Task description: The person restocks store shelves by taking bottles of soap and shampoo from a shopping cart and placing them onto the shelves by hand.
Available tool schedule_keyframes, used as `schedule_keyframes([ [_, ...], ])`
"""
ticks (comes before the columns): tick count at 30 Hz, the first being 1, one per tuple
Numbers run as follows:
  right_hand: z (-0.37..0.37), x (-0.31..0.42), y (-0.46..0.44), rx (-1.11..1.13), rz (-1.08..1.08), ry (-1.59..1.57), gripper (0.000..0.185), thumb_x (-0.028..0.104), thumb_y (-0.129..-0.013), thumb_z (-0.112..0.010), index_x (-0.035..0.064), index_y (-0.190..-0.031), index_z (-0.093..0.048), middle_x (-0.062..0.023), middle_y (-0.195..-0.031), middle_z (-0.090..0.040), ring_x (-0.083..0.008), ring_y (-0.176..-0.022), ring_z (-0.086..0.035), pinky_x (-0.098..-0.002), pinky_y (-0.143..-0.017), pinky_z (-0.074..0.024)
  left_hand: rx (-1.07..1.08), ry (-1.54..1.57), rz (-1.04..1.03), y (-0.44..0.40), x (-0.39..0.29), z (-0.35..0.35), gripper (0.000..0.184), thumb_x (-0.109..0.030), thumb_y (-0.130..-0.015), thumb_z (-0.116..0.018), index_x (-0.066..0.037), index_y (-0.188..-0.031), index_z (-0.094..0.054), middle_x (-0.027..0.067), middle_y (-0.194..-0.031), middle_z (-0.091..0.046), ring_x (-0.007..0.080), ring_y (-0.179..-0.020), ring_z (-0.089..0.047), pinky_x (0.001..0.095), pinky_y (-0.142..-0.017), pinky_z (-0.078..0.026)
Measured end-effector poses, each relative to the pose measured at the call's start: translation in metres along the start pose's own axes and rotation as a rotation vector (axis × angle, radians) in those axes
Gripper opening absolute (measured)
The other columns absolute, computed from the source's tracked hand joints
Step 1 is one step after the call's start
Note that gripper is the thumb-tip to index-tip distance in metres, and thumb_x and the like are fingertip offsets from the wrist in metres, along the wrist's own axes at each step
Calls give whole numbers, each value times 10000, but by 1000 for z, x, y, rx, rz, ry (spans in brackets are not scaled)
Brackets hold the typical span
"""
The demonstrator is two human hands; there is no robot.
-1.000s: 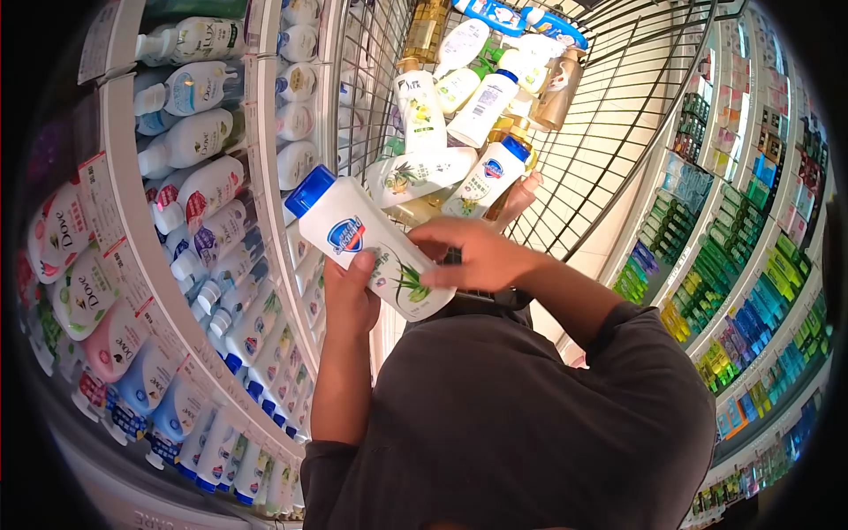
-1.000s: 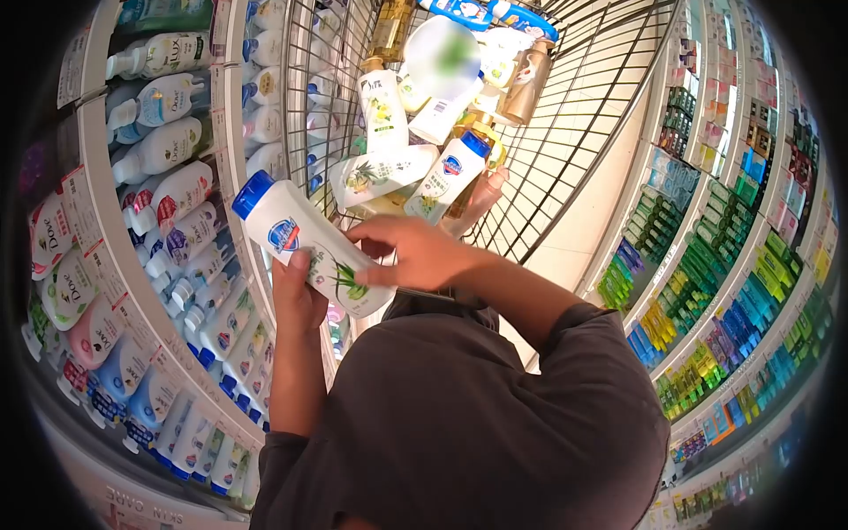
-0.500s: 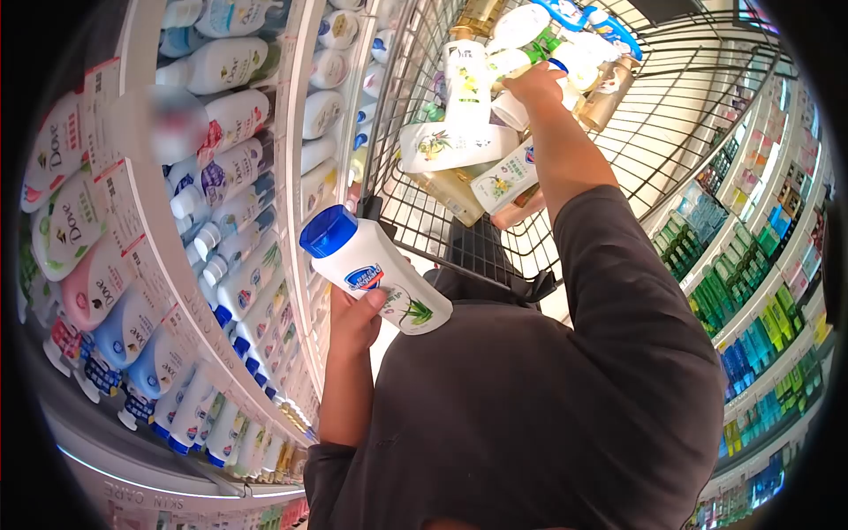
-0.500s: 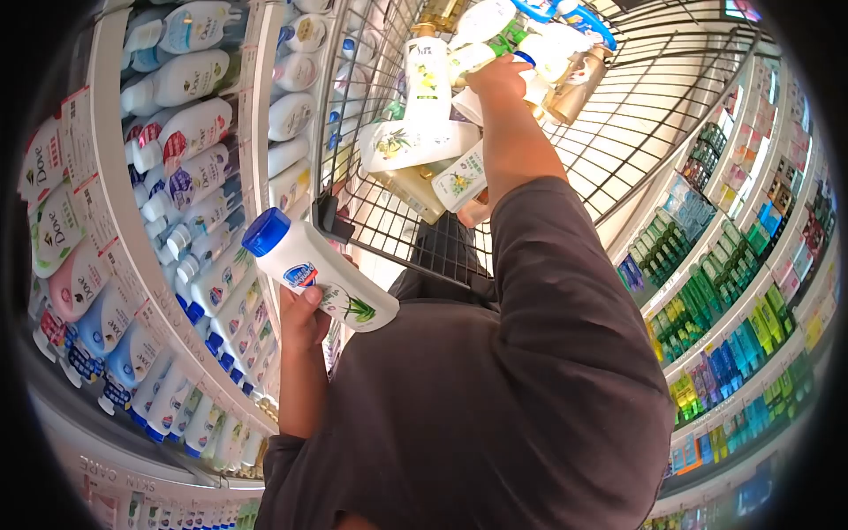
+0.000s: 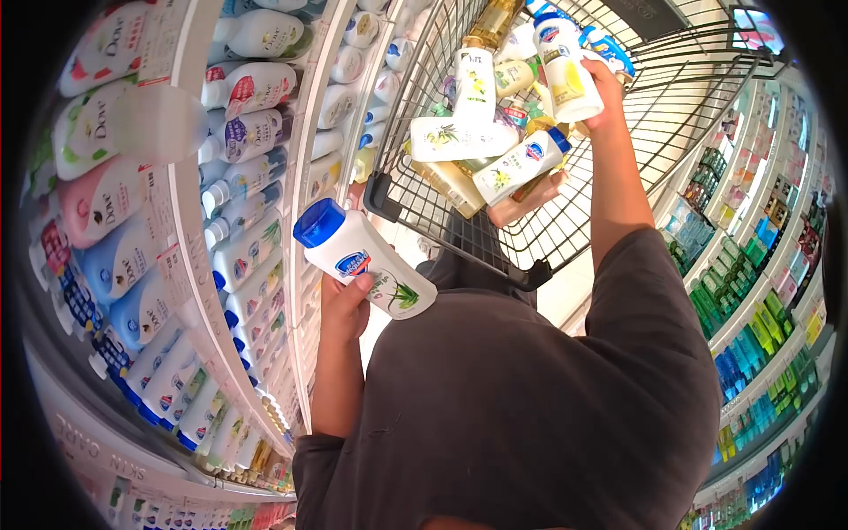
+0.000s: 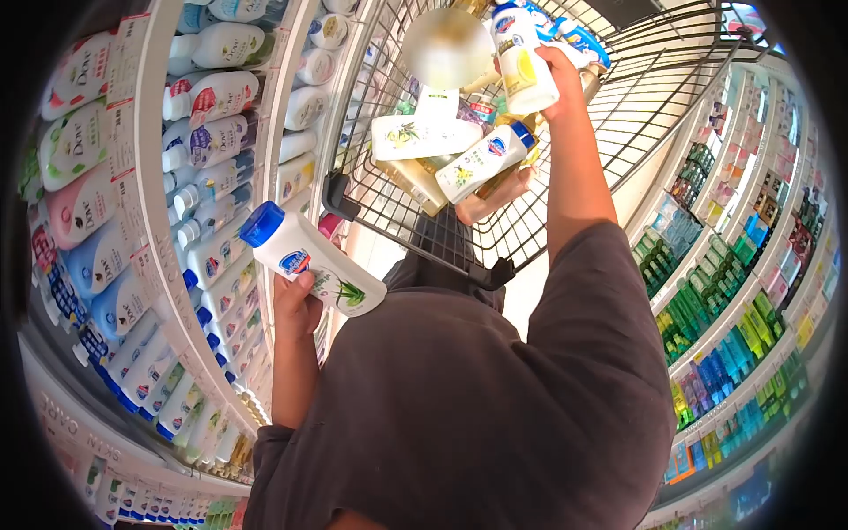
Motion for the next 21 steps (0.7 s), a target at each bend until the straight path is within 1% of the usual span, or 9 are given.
schedule_keyframes([
  [1,-22,6,15,220,39,-112,713,184,-801,-564,-120,-1399,-324,-326,-1302,-521,-473,-1149,-570,-538,-1032,-465,18,1,9,4,0,1,673,-252,-790,-769,37,-1319,-469,167,-1149,-655,256,-1056,-649,387,-943,-497],
  [4,-89,10,72,470,55,-229,757,213,-799,-577,-114,-1424,-301,-342,-1359,-464,-514,-1204,-514,-560,-1071,-423,57,6,-31,17,-6,-2,663,-229,-787,-763,27,-1324,-471,145,-1156,-648,237,-1064,-637,375,-948,-485],
  [6,-114,8,98,514,82,-223,790,243,-809,-591,-84,-1455,-276,-338,-1386,-441,-547,-1233,-470,-576,-1082,-400,80,10,-91,25,-12,2,655,-216,-786,-759,22,-1325,-475,132,-1160,-643,226,-1066,-631,369,-951,-479],
  [9,-165,-3,143,643,151,-107,811,236,-810,-632,-22,-1483,-259,-331,-1373,-449,-523,-1259,-463,-571,-1087,-389,84,-36,-218,43,-18,30,655,-251,-800,-760,34,-1316,-471,198,-1183,-646,307,-1129,-629,434,-1001,-477],
  [12,-201,-17,182,685,188,-3,823,222,-800,-648,-23,-1479,-255,-325,-1364,-456,-509,-1250,-479,-562,-1079,-404,78,-89,-311,70,-33,52,619,-257,-786,-780,18,-1277,-523,162,-1170,-657,279,-1114,-632,412,-985,-478],
  [14,-221,-28,206,680,191,87,858,201,-790,-657,-58,-1478,-215,-352,-1364,-436,-505,-1243,-487,-573,-1053,-428,58,-165,-349,99,-48,66,576,-220,-776,-790,-18,-1262,-554,60,-1120,-658,166,-1038,-619,342,-919,-478],
  [15,-223,-41,213,713,49,54,862,211,-797,-655,-85,-1470,-203,-387,-1360,-418,-497,-1240,-492,-556,-1051,-440,52,-195,-388,113,-54,76,564,-217,-779,-797,-25,-1255,-563,54,-1111,-662,157,-1033,-616,339,-920,-478],
  [17,-237,-58,221,775,15,110,918,266,-830,-635,-91,-1494,-111,-404,-1453,-281,-472,-1348,-381,-512,-1154,-321,-9,-213,-426,141,-61,100,570,-208,-783,-809,-37,-1267,-560,46,-1120,-660,144,-1041,-606,331,-930,-473],
  [21,-292,-104,252,875,-21,169,880,200,-810,-621,-87,-1490,-141,-319,-1495,-278,-469,-1351,-378,-496,-1154,-337,-118,-164,-560,195,-69,147,654,-180,-792,-812,-61,-1351,-494,46,-1223,-624,142,-1118,-573,328,-974,-451],
])
Point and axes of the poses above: each hand's wrist, its own y-axis away from the middle knuckle, its own z-axis out of the back of the hand, x = y × z, the point moved 7 cm from there along -y, towards the middle knuckle
